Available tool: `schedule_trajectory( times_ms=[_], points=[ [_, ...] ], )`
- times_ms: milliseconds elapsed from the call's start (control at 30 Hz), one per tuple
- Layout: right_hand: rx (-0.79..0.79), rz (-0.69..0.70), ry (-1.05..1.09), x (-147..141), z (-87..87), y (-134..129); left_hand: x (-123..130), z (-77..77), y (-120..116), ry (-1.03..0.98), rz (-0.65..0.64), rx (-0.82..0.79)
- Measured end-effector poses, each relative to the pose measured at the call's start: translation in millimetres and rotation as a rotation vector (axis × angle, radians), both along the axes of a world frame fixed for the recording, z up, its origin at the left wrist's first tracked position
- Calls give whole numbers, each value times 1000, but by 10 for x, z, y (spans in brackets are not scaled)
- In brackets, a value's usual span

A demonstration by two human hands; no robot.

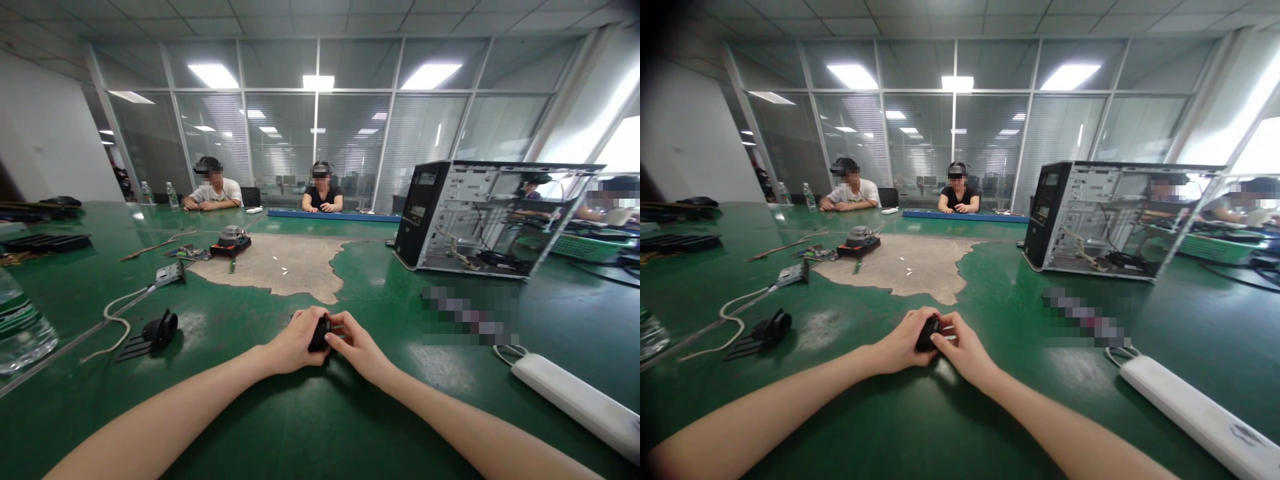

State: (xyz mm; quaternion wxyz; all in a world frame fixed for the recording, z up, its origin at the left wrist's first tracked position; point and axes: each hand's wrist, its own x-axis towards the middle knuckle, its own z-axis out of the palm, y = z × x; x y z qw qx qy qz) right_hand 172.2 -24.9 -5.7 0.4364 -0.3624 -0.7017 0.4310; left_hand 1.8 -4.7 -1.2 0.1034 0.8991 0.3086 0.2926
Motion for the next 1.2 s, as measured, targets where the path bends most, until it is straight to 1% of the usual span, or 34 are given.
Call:
schedule_trajectory(
  times_ms=[67, 133, 200, 333, 433, 533, 600, 667, 800, 933, 1033, 1133, 1200],
  points=[
    [44, -1, -26, 3, 8, -13, -4, 3, -5, 5, -2, 4],
    [105, -36, -46, 6, 15, -19, -7, 12, -12, 11, -8, 9],
    [125, -59, -49, 9, 14, -14, -9, 25, -22, 14, -11, 15],
    [35, -25, 7, 6, -12, 10, -15, 57, -52, 13, -21, 21],
    [-20, 14, 5, 6, -26, 5, -21, 75, -73, 16, -28, 18],
    [22, 38, -20, 9, -13, -24, -25, 86, -83, 19, -27, 19],
    [85, 13, -37, 10, 3, -40, -26, 88, -84, 19, -30, 21],
    [116, -21, -44, 9, 16, -42, -24, 88, -83, 20, -29, 24],
    [48, -30, 5, 3, 9, -9, -18, 81, -74, 24, -34, 33],
    [-13, -2, 19, 3, -8, 9, -14, 83, -72, 10, -34, 34],
    [35, 26, 0, 6, 4, -15, -14, 87, -76, 12, -32, 15],
    [127, -21, -10, 5, 20, -40, -14, 85, -79, 15, -25, 12],
    [131, -48, -14, 1, 21, -38, -14, 86, -81, 12, -24, 11]
  ],
)
